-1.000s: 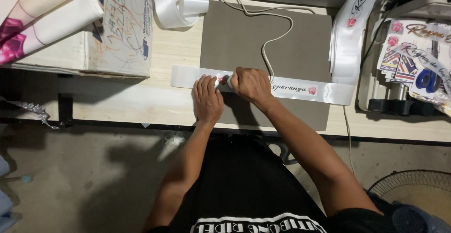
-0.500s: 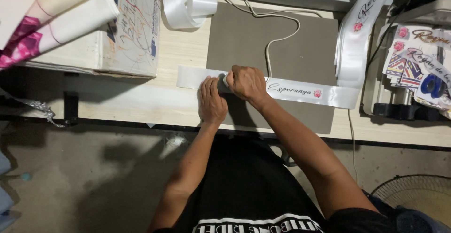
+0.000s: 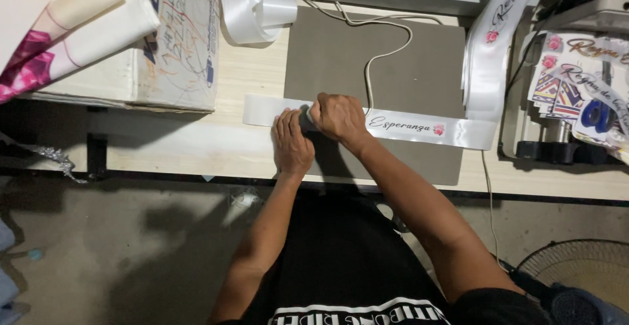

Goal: The person irons printed text onto white satin sashes using a handheld heat press. They position the sash on a flat surface, apply the heat tool along the printed area, then peel off the backing and set the finished sash aside. The process is repeated for multiple sashes with different printed names.

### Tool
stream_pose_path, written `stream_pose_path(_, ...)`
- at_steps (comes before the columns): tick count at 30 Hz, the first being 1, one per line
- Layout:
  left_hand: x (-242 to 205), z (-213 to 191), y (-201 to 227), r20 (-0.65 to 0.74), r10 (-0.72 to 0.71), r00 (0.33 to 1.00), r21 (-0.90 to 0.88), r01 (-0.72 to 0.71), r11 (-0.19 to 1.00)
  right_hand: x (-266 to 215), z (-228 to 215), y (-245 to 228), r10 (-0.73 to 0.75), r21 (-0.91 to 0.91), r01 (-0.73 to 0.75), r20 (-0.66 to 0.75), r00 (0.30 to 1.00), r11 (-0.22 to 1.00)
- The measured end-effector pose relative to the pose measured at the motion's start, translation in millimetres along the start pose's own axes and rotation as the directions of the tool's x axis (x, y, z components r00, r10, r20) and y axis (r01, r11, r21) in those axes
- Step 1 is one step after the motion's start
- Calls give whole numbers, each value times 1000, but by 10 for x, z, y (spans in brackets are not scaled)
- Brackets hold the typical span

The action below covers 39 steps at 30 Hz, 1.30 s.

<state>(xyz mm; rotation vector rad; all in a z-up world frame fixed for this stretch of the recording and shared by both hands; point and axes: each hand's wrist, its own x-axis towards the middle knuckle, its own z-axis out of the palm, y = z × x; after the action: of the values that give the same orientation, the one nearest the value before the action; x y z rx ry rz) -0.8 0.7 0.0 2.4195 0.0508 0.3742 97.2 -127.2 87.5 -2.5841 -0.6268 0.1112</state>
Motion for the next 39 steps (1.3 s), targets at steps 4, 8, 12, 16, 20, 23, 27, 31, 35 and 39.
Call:
stream_pose_path(4,-2,8,-10,2,32,999,57,-32,998,-66,-82,-8,2,9,-1,-44,999,1000)
stream_pose_path(8,-13,36,-12,12,20,1000,109,-21,994,-179,-143,191,-1,-3,1,-62,998,1000)
stream_pose_path(12,-3,21,35,5,46,999,101,-46,994,-342,-264,507,77,-29,-77,-19,997,997)
stream_pose_path(16,-1,12,32,26,41,999,138,-44,989,-509,-415,793,217,-82,-210,82,973,974)
stream_pose_path(20,-10,32,22,31,40,999,137,-44,990,-720,-537,1073,204,-95,-203,6,979,975)
stream_pose_path(23,-13,46,25,44,41,998,155,-47,987,-827,-621,1263,242,-110,-238,29,970,965)
stream_pose_path(27,-21,87,-20,44,48,998,164,-55,985,-934,-762,1387,321,-120,-310,93,942,943)
stream_pose_path(31,-18,91,-12,83,29,996,182,-43,982,-1068,-859,1554,317,-109,-312,28,948,944)
stream_pose_path(35,-9,71,10,84,17,996,177,-32,984,-1202,-988,1714,350,-122,-346,14,937,930)
stream_pose_path(39,-13,72,19,69,45,997,176,-56,983,-1306,-1058,1913,405,-123,-400,18,914,908)
